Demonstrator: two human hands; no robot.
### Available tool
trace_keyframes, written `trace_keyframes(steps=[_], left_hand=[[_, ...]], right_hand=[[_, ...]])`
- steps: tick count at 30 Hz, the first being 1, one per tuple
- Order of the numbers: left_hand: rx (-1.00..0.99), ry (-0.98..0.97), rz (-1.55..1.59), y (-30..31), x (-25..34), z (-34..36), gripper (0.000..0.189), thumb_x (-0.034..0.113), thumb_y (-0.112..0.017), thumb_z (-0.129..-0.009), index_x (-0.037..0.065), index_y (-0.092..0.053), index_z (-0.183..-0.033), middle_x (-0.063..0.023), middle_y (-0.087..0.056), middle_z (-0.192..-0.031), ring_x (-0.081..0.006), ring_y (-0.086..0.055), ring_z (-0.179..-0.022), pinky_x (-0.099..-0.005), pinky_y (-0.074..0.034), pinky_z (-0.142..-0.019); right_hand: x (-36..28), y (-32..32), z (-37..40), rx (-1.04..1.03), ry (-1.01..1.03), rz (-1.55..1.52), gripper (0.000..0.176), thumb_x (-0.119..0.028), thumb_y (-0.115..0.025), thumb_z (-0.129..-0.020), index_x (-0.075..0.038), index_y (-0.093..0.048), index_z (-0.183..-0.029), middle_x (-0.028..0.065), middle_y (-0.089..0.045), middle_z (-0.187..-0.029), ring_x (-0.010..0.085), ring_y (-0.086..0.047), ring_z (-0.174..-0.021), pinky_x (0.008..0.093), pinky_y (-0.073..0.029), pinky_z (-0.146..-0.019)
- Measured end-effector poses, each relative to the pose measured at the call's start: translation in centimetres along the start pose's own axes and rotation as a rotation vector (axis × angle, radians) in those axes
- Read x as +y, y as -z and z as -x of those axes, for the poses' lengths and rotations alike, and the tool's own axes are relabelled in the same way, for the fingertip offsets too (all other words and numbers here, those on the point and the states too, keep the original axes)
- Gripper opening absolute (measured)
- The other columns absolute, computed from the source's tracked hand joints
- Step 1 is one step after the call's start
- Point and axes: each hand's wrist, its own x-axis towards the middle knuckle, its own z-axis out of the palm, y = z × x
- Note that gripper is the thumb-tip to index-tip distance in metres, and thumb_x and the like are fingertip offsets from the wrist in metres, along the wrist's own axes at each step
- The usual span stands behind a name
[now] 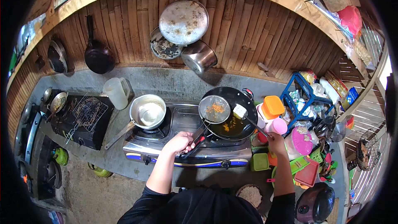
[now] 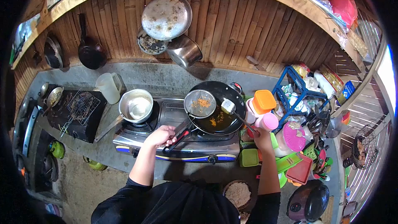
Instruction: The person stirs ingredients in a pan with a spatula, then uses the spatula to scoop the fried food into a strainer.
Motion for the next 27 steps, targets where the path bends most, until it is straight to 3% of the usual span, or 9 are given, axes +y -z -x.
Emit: trace_keyframes(steps=[5, 9, 12, 22, 24, 27], left_hand=[[-0.015, -0.009, 0.015, 0.2, -0.4, 0.0, 0.017, 0.001, -0.037, -0.08, -0.003, -0.052, -0.087, -0.0032, -0.052, -0.061, -0.0052, -0.041, -0.042, -0.0186, -0.032, -0.034], [0.002, -0.015, 0.01, 0.1, -0.4, 0.1, 0.018, 0.001, -0.037, -0.079, -0.003, -0.052, -0.088, -0.0039, -0.052, -0.061, -0.0058, -0.042, -0.042, -0.0191, -0.033, -0.035], [0.003, -0.014, 0.009, 0.1, -0.4, 0.3, 0.017, 0.0, -0.037, -0.078, -0.004, -0.052, -0.087, -0.0042, -0.052, -0.061, -0.0063, -0.042, -0.042, -0.02, -0.033, -0.036], [0.014, -0.043, 0.006, -0.2, 0.1, 1.1, 0.013, -0.001, -0.038, -0.077, -0.002, -0.051, -0.08, -0.0042, -0.052, -0.06, -0.0063, -0.042, -0.041, -0.0203, -0.033, -0.036], [0.013, -0.043, 0.014, -0.2, 0.2, 1.3, 0.012, -0.001, -0.039, -0.077, -0.002, -0.051, -0.079, -0.0042, -0.052, -0.06, -0.0063, -0.042, -0.042, -0.0202, -0.033, -0.036], [0.013, -0.048, 0.006, -0.1, 0.1, 1.4, 0.012, -0.001, -0.039, -0.076, -0.002, -0.05, -0.079, -0.0044, -0.052, -0.06, -0.0065, -0.042, -0.042, -0.0202, -0.033, -0.036]], right_hand=[[1.4, 1.5, -0.8, -0.224, -0.115, -0.156, 0.015, -0.006, -0.058, -0.078, 0.002, -0.059, -0.091, 0.0059, -0.059, -0.069, 0.0127, -0.054, -0.061, 0.026, -0.042, -0.056], [-2.4, 4.0, -0.9, -0.477, -0.296, -0.222, 0.018, -0.005, -0.058, -0.078, 0.001, -0.059, -0.095, 0.0027, -0.057, -0.071, 0.0072, -0.05, -0.063, 0.0222, -0.039, -0.054], [-1.0, 3.9, -1.1, -0.568, -0.29, -0.273, 0.021, -0.005, -0.058, -0.079, 0.001, -0.059, -0.098, 0.0022, -0.058, -0.073, 0.0074, -0.05, -0.063, 0.0222, -0.039, -0.054], [-3.5, 3.9, -2.7, -0.626, -0.233, -0.203, 0.018, -0.008, -0.059, -0.078, -0.001, -0.062, -0.095, 0.002, -0.059, -0.067, 0.0061, -0.048, -0.053, 0.021, -0.037, -0.047], [-4.4, 4.1, -3.1, -0.675, -0.288, -0.172, 0.02, -0.008, -0.057, -0.078, -0.002, -0.062, -0.096, 0.0022, -0.056, -0.062, 0.0089, -0.05, -0.051, 0.0236, -0.04, -0.047], [-4.8, 3.8, -3.3, -0.705, -0.335, -0.231, 0.02, -0.008, -0.055, -0.079, -0.004, -0.063, -0.097, 0.0015, -0.056, -0.061, 0.0067, -0.048, -0.049, 0.0212, -0.037, -0.043]])
